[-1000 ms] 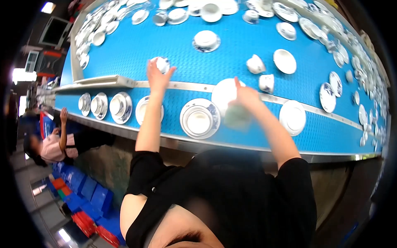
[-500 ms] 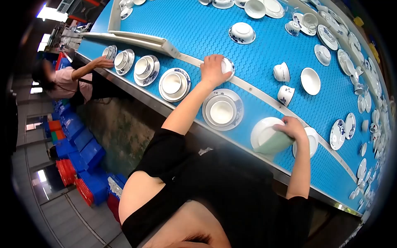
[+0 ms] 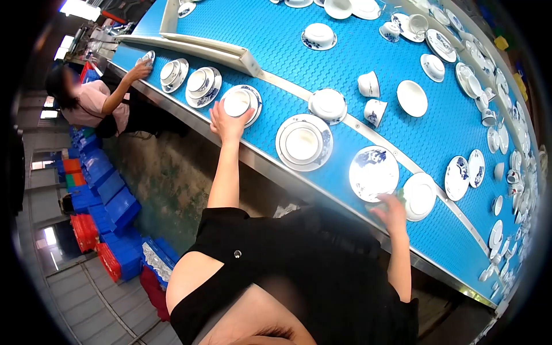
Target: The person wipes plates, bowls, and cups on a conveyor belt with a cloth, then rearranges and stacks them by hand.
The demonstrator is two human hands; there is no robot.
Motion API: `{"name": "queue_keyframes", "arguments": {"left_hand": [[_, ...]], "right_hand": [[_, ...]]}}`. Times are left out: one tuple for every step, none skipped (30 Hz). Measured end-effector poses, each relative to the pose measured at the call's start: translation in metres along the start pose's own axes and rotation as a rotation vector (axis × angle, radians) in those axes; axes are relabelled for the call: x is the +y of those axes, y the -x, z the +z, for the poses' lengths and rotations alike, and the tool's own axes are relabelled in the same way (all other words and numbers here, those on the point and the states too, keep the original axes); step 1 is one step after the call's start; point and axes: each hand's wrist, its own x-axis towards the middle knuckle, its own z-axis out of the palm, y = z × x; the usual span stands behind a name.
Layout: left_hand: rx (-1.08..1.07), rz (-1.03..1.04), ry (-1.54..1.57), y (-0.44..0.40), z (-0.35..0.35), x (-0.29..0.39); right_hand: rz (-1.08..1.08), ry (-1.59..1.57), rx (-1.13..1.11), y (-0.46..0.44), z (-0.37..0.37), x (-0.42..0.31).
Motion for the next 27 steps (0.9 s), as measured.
{"name": "queue_keyframes", "arguments": {"left_hand": [[-0.039, -0.038, 0.026, -0.001, 0.000, 0.002], [-0.030, -0.048, 0.024, 0.001, 0.002, -0.003], [0.029, 0.004, 0.090, 0.004, 0.007, -0.009], [0.085, 0.064, 0.157, 0.006, 0.009, -0.010], [0.116, 0.085, 0.132, 0.014, -0.009, 0.003], [0.118, 0.092, 0.133, 0.022, -0.017, 0.005], [0.050, 0.092, 0.457, 0.031, -0.022, 0.005], [-0.021, 0.085, 0.780, 0.040, -0.026, 0.005], [-0.121, 0.070, 1.031, 0.050, -0.031, 0.006], [-0.118, 0.066, 1.030, 0.063, -0.040, 0.009], [-0.368, -0.006, 1.313, 0.077, -0.053, 0.014], [-0.633, -0.080, 1.587, 0.087, -0.063, 0.018], [-0.726, -0.122, 1.662, 0.102, -0.070, 0.023], [-0.742, -0.068, 1.684, 0.117, -0.077, 0.033], [-0.796, -0.063, 1.692, 0.134, -0.085, 0.044], [-0.852, -0.057, 1.700, 0.147, -0.091, 0.050], [-0.945, -0.017, 1.632, 0.160, -0.092, 0.050], [-0.948, -0.014, 1.631, 0.174, -0.096, 0.054], [-1.081, -0.158, 1.684, 0.185, -0.098, 0.058], [-1.203, -0.304, 1.729, 0.202, -0.102, 0.065], [-1.241, -0.369, 1.543, 0.221, -0.107, 0.072], [-1.325, -0.415, 1.463, 0.242, -0.096, 0.074], [-1.394, -0.484, 1.383, 0.265, -0.095, 0.084], [-1.510, -0.304, 1.242, 0.290, -0.071, 0.086], [-1.453, 0.010, 1.169, 0.314, -0.103, 0.115], [-1.678, -0.347, 1.315, 0.324, -0.104, 0.115], [-1.355, 0.037, 1.246, 0.340, -0.111, 0.125]], "right_hand": [[0.118, -0.061, -0.036, 0.006, -0.001, 0.004], [0.105, -0.061, -0.043, 0.012, -0.006, 0.005], [0.127, -0.121, -0.014, 0.020, -0.013, 0.006], [0.152, -0.184, 0.021, 0.027, -0.022, 0.005], [0.134, -0.070, -0.108, 0.035, -0.034, 0.005], [0.134, -0.073, -0.102, 0.039, -0.042, 0.013], [0.235, -0.059, -0.221, 0.045, -0.050, 0.022], [0.336, -0.042, -0.345, 0.051, -0.056, 0.027], [0.332, -0.193, -0.285, 0.053, -0.059, 0.028], [0.331, -0.191, -0.289, 0.054, -0.064, 0.021], [0.376, -0.462, -0.159, 0.053, -0.068, 0.007], [0.419, -0.732, -0.018, 0.050, -0.068, -0.009], [0.358, -0.788, 0.015, 0.049, -0.070, -0.017], [0.310, -0.804, 0.012, 0.047, -0.072, -0.021], [0.254, -0.910, 0.025, 0.047, -0.076, -0.030], [0.198, -1.015, 0.041, 0.048, -0.080, -0.041], [0.099, -1.088, 0.016, 0.049, -0.084, -0.044], [-0.004, -1.159, -0.009, 0.050, -0.089, -0.047], [-0.077, -1.121, -0.045, 0.050, -0.093, -0.054], [-0.166, -0.983, -0.083, 0.051, -0.100, -0.064], [-0.433, -0.716, -0.111, 0.049, -0.108, -0.074], [-0.689, -0.439, -0.132, 0.047, -0.116, -0.086], [-0.955, -0.228, -0.073, 0.047, -0.118, -0.112], [-1.208, -0.009, -0.003, 0.051, -0.119, -0.127], [-1.274, 0.160, -0.152, 0.062, -0.114, -0.117], [-1.366, 0.166, -0.106, 0.069, -0.109, -0.110], [-1.356, 0.072, -0.017, 0.075, -0.105, -0.098]]}}
